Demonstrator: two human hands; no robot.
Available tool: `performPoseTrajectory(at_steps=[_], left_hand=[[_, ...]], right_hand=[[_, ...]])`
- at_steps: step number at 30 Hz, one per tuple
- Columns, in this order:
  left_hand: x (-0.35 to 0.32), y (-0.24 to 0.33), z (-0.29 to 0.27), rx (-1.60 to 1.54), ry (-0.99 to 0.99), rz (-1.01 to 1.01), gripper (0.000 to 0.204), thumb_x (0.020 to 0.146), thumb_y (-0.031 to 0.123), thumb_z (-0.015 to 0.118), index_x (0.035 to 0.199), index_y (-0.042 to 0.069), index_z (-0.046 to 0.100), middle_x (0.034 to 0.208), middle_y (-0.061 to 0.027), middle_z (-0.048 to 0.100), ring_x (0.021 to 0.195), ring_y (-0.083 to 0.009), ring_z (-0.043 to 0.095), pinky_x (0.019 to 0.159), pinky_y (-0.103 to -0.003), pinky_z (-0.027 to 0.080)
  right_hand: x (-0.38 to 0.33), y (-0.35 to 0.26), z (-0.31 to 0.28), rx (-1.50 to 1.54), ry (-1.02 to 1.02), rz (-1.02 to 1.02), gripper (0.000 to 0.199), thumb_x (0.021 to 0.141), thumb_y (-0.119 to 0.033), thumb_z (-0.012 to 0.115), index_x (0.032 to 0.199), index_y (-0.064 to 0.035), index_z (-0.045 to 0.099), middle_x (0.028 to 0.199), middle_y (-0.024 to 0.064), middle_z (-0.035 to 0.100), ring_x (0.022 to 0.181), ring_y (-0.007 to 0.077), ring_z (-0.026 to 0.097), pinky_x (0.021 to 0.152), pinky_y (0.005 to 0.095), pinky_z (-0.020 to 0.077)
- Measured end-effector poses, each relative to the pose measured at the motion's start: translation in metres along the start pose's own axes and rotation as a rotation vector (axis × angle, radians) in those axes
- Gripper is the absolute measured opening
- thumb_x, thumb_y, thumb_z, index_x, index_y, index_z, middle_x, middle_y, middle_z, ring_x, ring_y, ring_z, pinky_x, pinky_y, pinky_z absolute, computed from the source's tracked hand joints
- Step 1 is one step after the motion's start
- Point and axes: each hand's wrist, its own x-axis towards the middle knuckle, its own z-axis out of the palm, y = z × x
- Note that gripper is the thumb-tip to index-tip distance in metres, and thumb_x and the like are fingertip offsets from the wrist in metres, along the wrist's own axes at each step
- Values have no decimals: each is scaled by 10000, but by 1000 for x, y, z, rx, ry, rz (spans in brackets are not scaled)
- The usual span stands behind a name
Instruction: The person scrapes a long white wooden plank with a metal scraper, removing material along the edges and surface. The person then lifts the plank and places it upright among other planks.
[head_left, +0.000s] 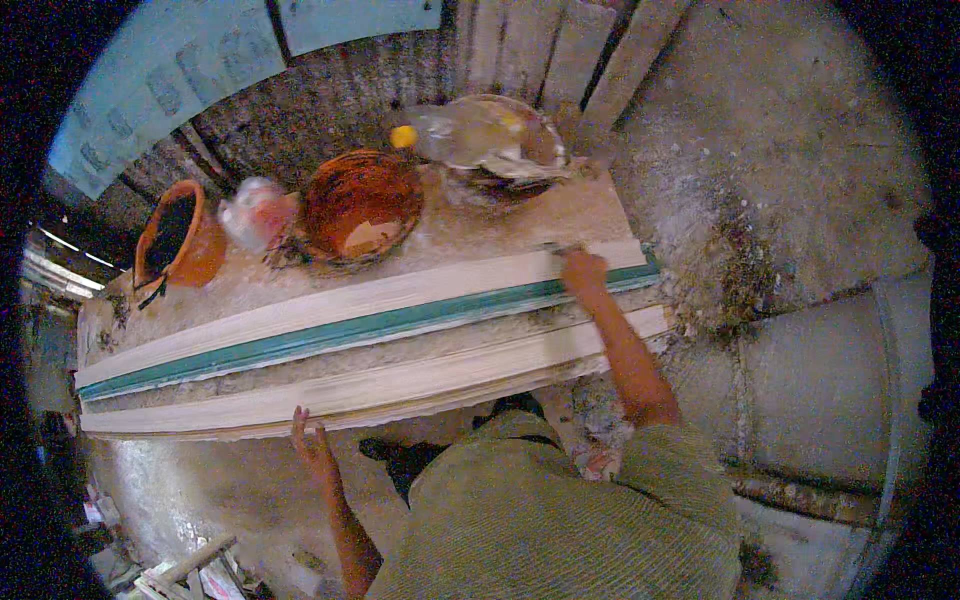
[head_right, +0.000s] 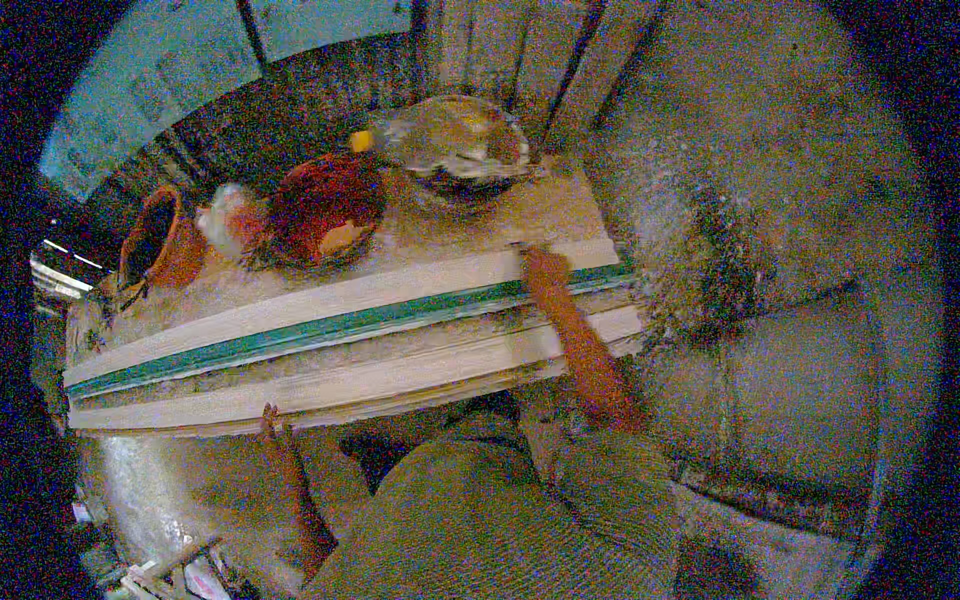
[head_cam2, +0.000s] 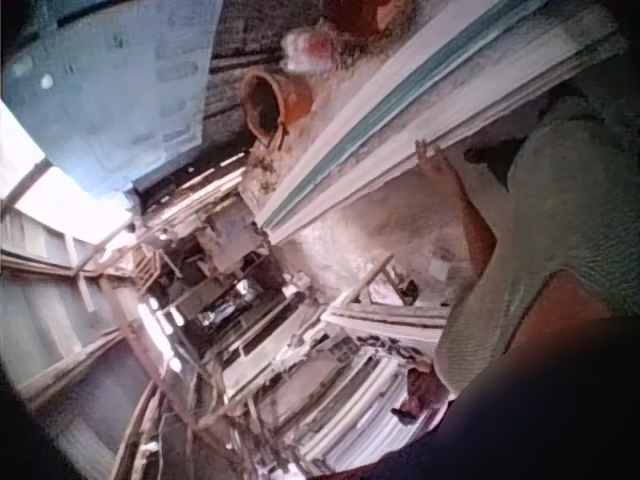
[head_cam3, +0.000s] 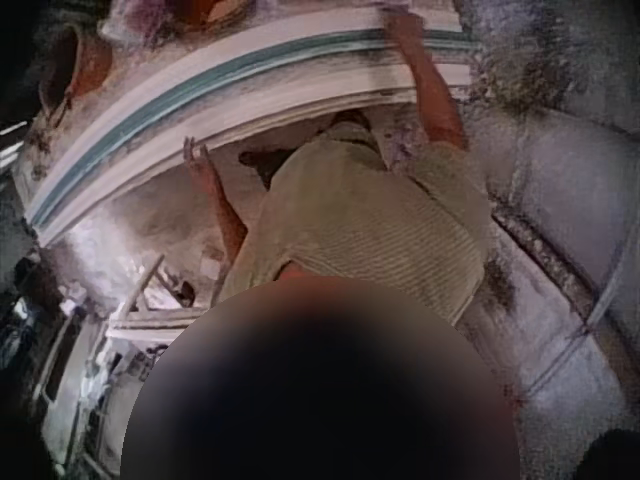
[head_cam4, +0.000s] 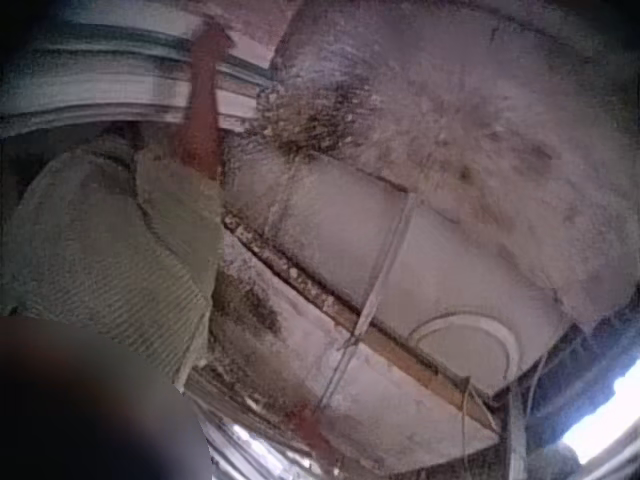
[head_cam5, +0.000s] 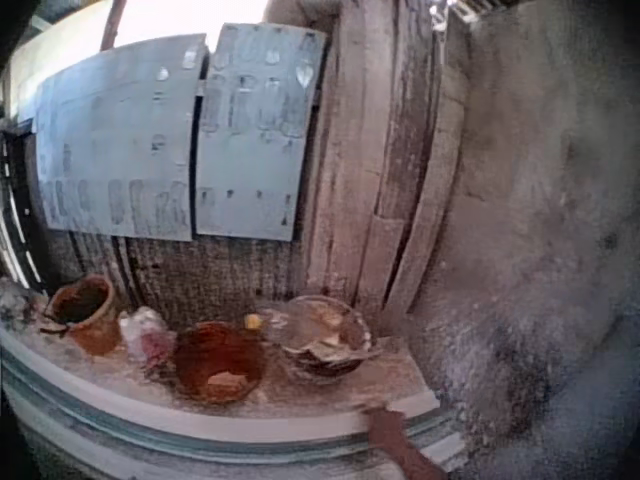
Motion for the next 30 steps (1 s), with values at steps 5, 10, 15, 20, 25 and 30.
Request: performPoseTrajectory(at_steps=[5,10,15,20,25,30], left_hand=[[-25,93,116,-220,-53,-156,338,923,128,574,1256,76,554,1407,-134,470,1333,-312,381,1125,-446,247],[-39,175,211,-33,-232,137,353,897,109,613,1245,97,559,1405,-119,471,1343,-310,363,1126,-440,254],[-47,215,246,3,-320,169,371,872,88,643,1235,111,569,1415,-97,458,1352,-298,349,1128,-431,255],[-69,212,243,-19,-307,41,359,864,92,653,1216,122,587,1400,-104,468,1337,-303,368,1118,-428,276],[-85,200,239,8,-305,-10,360,851,107,670,1203,122,597,1366,-118,497,1307,-316,405,1103,-427,303],[-99,192,216,-16,-270,47,389,827,105,686,1204,134,594,1343,-132,509,1287,-334,422,1084,-443,324]], right_hand=[[29,249,26,-117,151,171,209,801,-233,580,960,-114,644,916,139,677,758,338,673,639,508,514],[39,253,19,168,242,-248,261,794,-193,579,1031,-96,633,964,154,675,782,353,673,669,496,533],[22,278,33,49,-128,-56,368,809,-204,604,1153,-75,620,972,174,685,849,368,673,733,462,549],[14,354,34,716,-239,-191,425,824,-323,666,1153,-53,649,979,144,699,876,278,663,846,402,523],[32,354,18,779,-666,-216,379,808,-311,700,1089,-56,688,976,68,701,861,180,636,841,364,504],[61,329,2,807,-855,-192,357,794,-276,716,1076,-59,693,957,58,695,835,173,638,787,355,509]])
